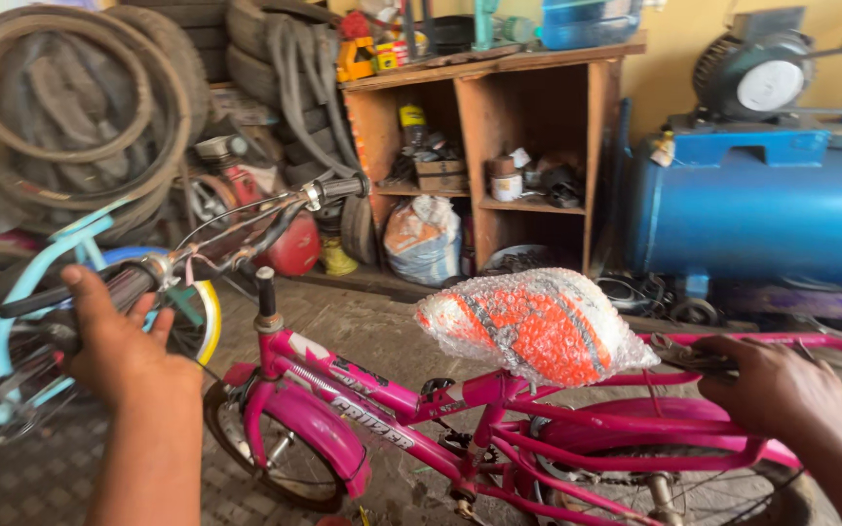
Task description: The person unwraps a new orange bicycle seat, removes the old seat post assembly from the pink bicycle frame using pliers, and installs the new seat onto the post, securing it with a wrench.
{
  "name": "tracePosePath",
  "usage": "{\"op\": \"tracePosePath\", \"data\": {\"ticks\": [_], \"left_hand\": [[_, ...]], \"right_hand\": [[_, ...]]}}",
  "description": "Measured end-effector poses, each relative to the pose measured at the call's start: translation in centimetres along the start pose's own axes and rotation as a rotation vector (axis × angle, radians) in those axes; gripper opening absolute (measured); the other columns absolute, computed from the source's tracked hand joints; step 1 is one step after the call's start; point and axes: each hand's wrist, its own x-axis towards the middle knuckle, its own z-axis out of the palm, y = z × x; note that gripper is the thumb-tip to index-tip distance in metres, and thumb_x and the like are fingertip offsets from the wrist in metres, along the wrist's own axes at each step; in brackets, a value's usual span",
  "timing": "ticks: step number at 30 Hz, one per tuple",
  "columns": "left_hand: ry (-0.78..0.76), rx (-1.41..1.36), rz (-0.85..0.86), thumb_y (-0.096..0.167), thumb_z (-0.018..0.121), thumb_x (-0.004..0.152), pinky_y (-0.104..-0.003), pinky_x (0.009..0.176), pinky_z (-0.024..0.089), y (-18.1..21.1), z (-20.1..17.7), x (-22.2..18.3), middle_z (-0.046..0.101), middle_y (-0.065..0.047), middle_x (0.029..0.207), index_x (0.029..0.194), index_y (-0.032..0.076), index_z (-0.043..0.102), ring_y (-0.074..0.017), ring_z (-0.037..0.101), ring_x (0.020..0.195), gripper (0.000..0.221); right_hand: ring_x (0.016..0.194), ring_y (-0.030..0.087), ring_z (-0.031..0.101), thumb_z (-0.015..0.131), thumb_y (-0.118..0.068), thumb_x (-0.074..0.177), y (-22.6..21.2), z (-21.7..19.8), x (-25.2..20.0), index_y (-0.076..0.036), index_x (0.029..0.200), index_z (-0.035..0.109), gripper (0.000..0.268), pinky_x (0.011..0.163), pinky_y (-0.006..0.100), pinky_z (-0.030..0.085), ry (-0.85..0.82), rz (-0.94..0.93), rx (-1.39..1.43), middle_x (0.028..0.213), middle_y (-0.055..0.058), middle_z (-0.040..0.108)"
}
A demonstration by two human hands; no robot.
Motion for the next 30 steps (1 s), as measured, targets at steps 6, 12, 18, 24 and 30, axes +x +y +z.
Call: {"op": "tracePosePath", "data": {"ticks": [6, 12, 18, 24, 30], "left_hand": [[-0.156, -0.023, 0.142, 0.051, 0.083, 0.085, -0.033, 0.077, 0.058, -0.8, 0.2, -2.8, 0.074, -0.004, 0.122, 0.132, 0.003, 0.058, -0.0207, 0.076, 0.097, 0.072], [-0.141, 0.053, 0.232, 0.038, 0.082, 0.09, -0.026, 0.069, 0.061, -2.6, 2.6, -8.2, 0.072, -0.003, 0.11, 0.114, 0.01, 0.049, -0.0121, 0.072, 0.089, 0.049], [-0.33, 0.013, 0.407, 0.026, 0.083, 0.097, -0.032, 0.065, 0.056, -3.6, 4.6, -12.7, 0.069, -0.003, 0.101, 0.104, 0.003, 0.058, -0.0146, 0.068, 0.083, 0.035], [-0.459, 0.208, 1.083, 0.015, 0.082, 0.107, -0.04, 0.099, 0.053, -6.1, 5.8, -17.9, 0.063, -0.013, 0.107, 0.101, -0.003, 0.053, -0.0241, 0.063, 0.109, 0.035], [-0.579, 0.102, 0.738, 0.026, 0.081, 0.11, -0.037, 0.096, 0.052, -6.5, 7.2, -22.1, 0.059, -0.008, 0.104, 0.104, 0.003, 0.049, -0.0198, 0.06, 0.101, 0.04]], "right_hand": [[0.113, 0.024, 0.073, 0.076, -0.057, 0.078, 4.1, 0.4, 0.7, -0.039, 0.129, 0.069, 0.054, 0.104, 0.052, 0.05, 0.287, -0.012, 0.139, 0.119, -0.003, 0.078], [0.108, 0.037, 0.068, 0.081, -0.042, 0.099, 8.2, 0.1, -0.3, 0.001, 0.129, 0.063, 0.055, 0.096, 0.046, 0.053, 0.841, -0.045, 0.498, 0.111, 0.023, 0.069], [0.078, 0.03, 0.069, 0.065, -0.032, 0.1, 9.0, 1.0, -2.5, 0.001, 0.124, 0.055, 0.042, 0.066, 0.05, 0.056, 0.399, 0.223, 1.114, 0.094, 0.022, 0.072], [0.064, 0.027, 0.066, 0.059, -0.04, 0.102, 7.4, 10.3, -3.1, -0.007, 0.096, 0.07, 0.035, 0.062, 0.048, 0.056, -0.313, 0.151, 0.556, 0.079, 0.018, 0.071], [0.086, 0.031, 0.074, 0.074, -0.035, 0.083, 10.4, 21.5, -6.5, -0.011, 0.09, 0.072, 0.025, 0.077, 0.043, 0.059, -0.286, -0.138, 0.23, 0.088, 0.012, 0.076]]}}
